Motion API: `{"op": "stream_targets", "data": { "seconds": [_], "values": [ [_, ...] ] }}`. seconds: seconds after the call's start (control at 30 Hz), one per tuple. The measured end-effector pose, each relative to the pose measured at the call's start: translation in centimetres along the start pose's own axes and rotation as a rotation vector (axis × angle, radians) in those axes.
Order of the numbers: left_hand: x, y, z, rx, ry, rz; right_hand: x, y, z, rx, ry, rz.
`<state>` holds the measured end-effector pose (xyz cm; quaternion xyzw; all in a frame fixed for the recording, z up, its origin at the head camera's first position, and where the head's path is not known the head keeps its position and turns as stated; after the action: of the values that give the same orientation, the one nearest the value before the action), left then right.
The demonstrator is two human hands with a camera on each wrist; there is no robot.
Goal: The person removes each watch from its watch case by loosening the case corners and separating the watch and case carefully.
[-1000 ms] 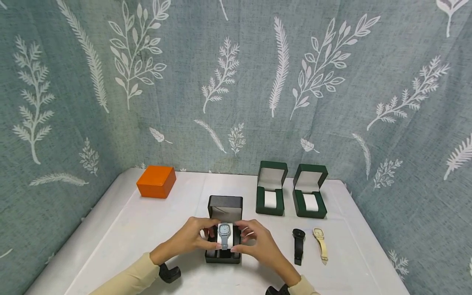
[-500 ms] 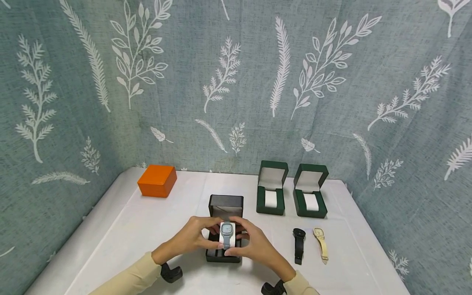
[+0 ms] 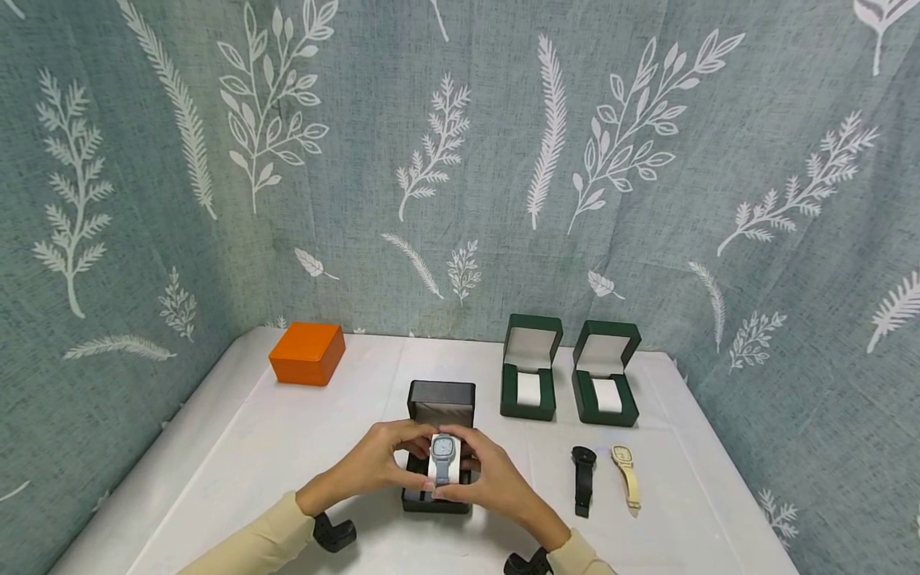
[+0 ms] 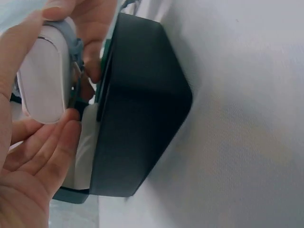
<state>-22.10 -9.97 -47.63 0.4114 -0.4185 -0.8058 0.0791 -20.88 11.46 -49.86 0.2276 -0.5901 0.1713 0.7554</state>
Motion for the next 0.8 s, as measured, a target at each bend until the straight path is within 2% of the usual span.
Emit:
{"op": "stream_targets", "data": {
  "seconds": [0.27,0.67,0.8],
  "values": [
    [0.02,-0.08,-0.03,0.009,0.013,0.009,0.17,-0.27,0.1,0.012,0.003,0.058],
    [-0.26,-0.21,-0.21,0.007,0.023,0.004,0.09,-0.33,-0.05,0.002,0.082,0.01],
    [-0.46,-0.18,-0.27,0.006,0.022,0.008,0.0,-0.22,-0.25,0.0,0.072,0.02]
  ]
}}
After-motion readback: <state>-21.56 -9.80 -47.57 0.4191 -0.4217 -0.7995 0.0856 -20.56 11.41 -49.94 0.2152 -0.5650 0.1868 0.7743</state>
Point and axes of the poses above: each hand's wrist, its own z-axis towards the middle knuckle, its own y-axis out of the back of the hand, x = y × z, the point moved 3 cm from there along z, towards the middle knuckle, and after that the axes turned 14 degrees about z, right-handed, at the moved point
